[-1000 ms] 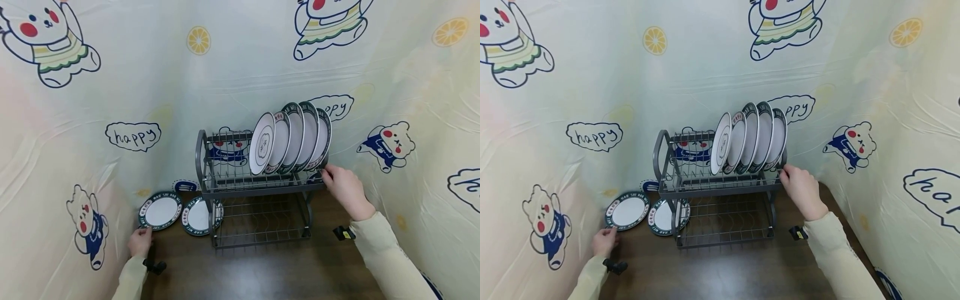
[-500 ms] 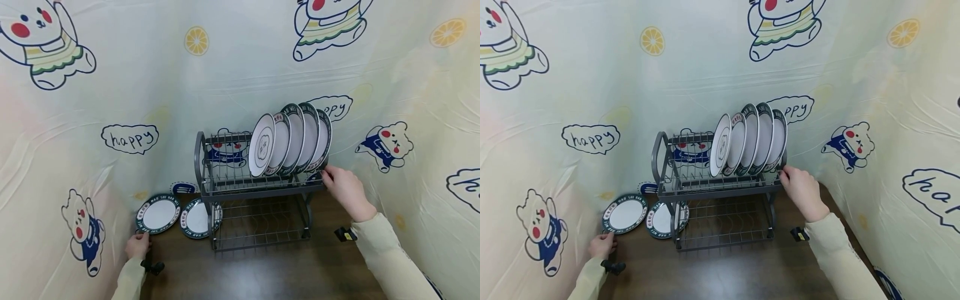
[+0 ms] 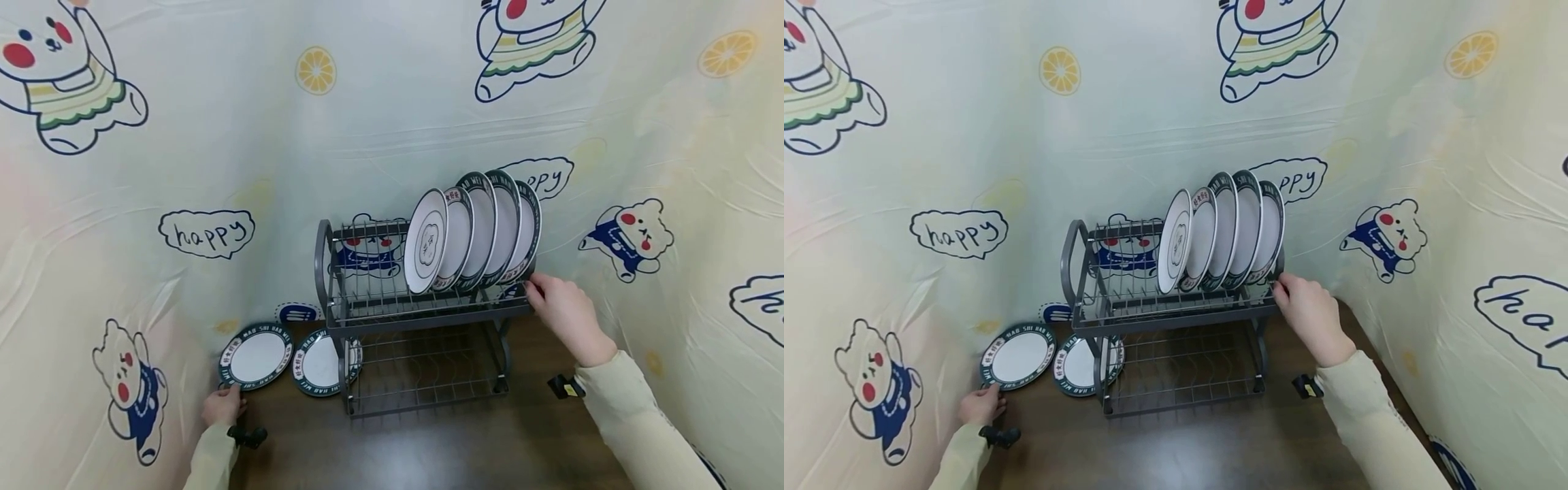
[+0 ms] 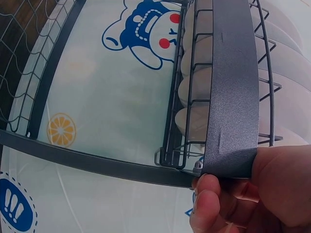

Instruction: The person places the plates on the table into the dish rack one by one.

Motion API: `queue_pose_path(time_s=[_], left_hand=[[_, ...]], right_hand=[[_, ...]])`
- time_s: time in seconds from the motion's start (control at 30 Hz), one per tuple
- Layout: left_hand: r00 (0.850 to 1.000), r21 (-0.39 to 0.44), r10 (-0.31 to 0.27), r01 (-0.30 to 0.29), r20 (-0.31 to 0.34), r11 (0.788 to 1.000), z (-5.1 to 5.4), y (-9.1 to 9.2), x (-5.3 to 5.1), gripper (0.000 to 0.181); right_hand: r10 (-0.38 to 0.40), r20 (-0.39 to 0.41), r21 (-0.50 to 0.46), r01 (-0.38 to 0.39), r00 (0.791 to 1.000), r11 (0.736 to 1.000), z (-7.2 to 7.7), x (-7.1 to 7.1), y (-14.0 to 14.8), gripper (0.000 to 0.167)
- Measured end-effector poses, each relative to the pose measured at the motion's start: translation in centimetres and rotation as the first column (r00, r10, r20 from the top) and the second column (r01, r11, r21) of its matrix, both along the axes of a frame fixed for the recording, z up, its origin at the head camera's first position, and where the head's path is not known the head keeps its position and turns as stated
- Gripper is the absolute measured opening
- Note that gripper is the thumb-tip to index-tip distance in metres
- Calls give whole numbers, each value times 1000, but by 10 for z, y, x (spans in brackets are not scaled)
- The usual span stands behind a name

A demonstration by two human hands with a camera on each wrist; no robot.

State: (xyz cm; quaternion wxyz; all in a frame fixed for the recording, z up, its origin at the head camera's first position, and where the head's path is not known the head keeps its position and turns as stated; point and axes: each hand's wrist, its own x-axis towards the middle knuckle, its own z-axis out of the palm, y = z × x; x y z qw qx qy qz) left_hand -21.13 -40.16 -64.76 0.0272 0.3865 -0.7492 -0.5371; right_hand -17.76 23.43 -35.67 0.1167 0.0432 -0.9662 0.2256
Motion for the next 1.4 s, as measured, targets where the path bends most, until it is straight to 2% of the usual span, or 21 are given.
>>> queue_pose_path(time_s=[0.23,0.57,0.67,0.87,1.13,1.23,1.4], left_hand=[[999,35,49,-49,8,998,-3,-4,0,35],[998,131,61,-60,-5,990,6,-7,7,26],[996,196,83,-79,-10,977,7,-9,7,24],[988,312,157,-147,-4,938,3,-11,5,23],[987,371,158,-132,-41,919,-2,-15,8,17],[986,390,161,-132,-43,911,-3,-16,9,14],[983,412,180,-152,-30,898,-11,-19,11,14]], right_hand=[[6,-2,7,-6,1000,1000,-2,2,-2,22],[10,-4,-3,-10,1000,1000,-2,3,-2,24],[13,2,-8,-13,1000,1000,-2,3,-2,22],[9,9,-9,-9,1000,1000,1,4,-2,21],[6,9,-7,-6,1000,1000,1,2,-1,22],[6,0,-5,-6,1000,1000,1,1,-1,22],[10,3,-12,-10,1000,1000,0,1,0,23]])
